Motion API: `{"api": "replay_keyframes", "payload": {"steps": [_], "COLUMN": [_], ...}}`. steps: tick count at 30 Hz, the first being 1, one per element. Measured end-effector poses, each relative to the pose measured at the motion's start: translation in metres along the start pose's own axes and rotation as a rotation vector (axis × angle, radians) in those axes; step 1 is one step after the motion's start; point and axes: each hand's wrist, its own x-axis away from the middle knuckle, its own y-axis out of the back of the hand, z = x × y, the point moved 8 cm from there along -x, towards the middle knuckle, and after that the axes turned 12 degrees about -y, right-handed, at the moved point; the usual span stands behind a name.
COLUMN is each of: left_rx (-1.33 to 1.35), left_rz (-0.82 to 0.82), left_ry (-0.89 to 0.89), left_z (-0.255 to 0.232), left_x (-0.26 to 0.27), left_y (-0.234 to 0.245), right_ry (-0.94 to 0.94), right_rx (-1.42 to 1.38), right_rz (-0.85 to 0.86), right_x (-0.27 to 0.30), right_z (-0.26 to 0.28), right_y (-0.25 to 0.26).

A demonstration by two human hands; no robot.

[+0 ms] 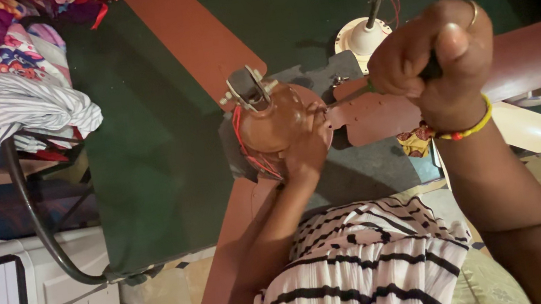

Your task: The person uses a screwdriver to tighten screws on the motor housing of a ceiling fan, then moves to a second fan and repeats the tightening on its motor housing. The person handles the fan blades and motor housings while working on the floor.

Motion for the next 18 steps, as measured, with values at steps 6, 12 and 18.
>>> {"api": "replay_keyframes", "payload": {"steps": [6,12,18], "left_rx": [-0.027,0.015,-0.082], "left_rz": [-0.168,-0.125,-0.118], "left_ry": [0.075,0.026,0.015], "left_z": [-0.010,-0.017,-0.022], "left_x": [0.000,-0.007,-0.008], "left_y": [0.025,0.029,0.036], "right_ry": [-0.015,-0.009,-0.009], "right_rx": [-0.011,0.013,0.007], "right_rz": [-0.014,-0.037,-0.023], "right_x": [0.000,-0.001,-0.004], "right_z": [-0.006,-0.007,-0.006], "right_y": [-0.001,0.000,0.000]}}
